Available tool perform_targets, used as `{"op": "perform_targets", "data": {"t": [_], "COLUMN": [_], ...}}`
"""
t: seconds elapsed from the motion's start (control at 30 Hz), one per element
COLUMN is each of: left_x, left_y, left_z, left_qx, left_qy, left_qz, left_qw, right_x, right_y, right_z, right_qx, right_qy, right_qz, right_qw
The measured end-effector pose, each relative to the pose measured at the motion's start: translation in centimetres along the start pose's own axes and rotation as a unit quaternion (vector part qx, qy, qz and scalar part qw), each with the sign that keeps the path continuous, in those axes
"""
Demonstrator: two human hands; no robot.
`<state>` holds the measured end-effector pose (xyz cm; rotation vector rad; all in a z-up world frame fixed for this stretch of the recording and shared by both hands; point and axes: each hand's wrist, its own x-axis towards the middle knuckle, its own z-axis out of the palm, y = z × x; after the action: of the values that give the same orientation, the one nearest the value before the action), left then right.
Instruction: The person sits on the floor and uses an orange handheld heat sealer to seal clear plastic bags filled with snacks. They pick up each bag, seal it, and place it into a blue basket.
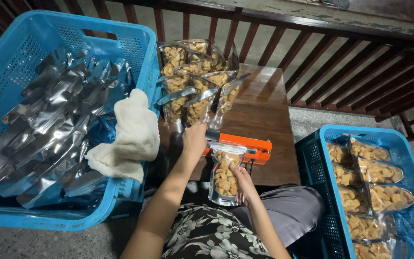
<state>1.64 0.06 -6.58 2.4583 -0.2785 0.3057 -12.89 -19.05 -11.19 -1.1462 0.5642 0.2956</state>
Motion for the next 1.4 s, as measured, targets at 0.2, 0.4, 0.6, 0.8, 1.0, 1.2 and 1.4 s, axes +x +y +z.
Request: {"op": "perform_targets", "data": {"t": [0.2, 0.4, 0.6, 0.8, 1.0, 1.2, 1.4], "left_x": [-0.4, -1.3, -3.1, -1.4, -0.2, -0.5, -3.0], "left_y": [1.4, 4.0, 6.9, 7.0, 8.3, 10.8, 15.0], "left_z": [-1.7, -5.9, -10.5, -6.2, -1.1, 1.0, 3.1], "left_qx": [0.054, -0.136, -0.167, -0.288, -0.409, -0.416, -0.541], "left_qy": [-0.065, 0.079, 0.134, -0.172, -0.434, -0.442, -0.429], "left_qz": [-0.002, 0.066, 0.166, 0.067, 0.025, -0.042, -0.158], "left_qw": [0.996, 0.985, 0.963, 0.940, 0.803, 0.793, 0.706], "right_x": [-1.6, -4.5, -7.4, -11.3, -13.0, -14.9, -15.9], "right_y": [-1.0, -3.4, -4.4, -6.9, -7.3, -7.4, -4.2], "right_z": [0.2, 0.1, -1.2, -2.7, -6.2, -11.9, -17.0], "right_qx": [0.035, -0.005, 0.017, 0.001, -0.035, 0.197, 0.398], "right_qy": [-0.019, -0.028, -0.050, -0.029, -0.053, -0.083, 0.006], "right_qz": [-0.002, 0.013, -0.032, -0.064, -0.099, -0.101, -0.279], "right_qw": [0.999, 1.000, 0.998, 0.998, 0.993, 0.972, 0.874]}}
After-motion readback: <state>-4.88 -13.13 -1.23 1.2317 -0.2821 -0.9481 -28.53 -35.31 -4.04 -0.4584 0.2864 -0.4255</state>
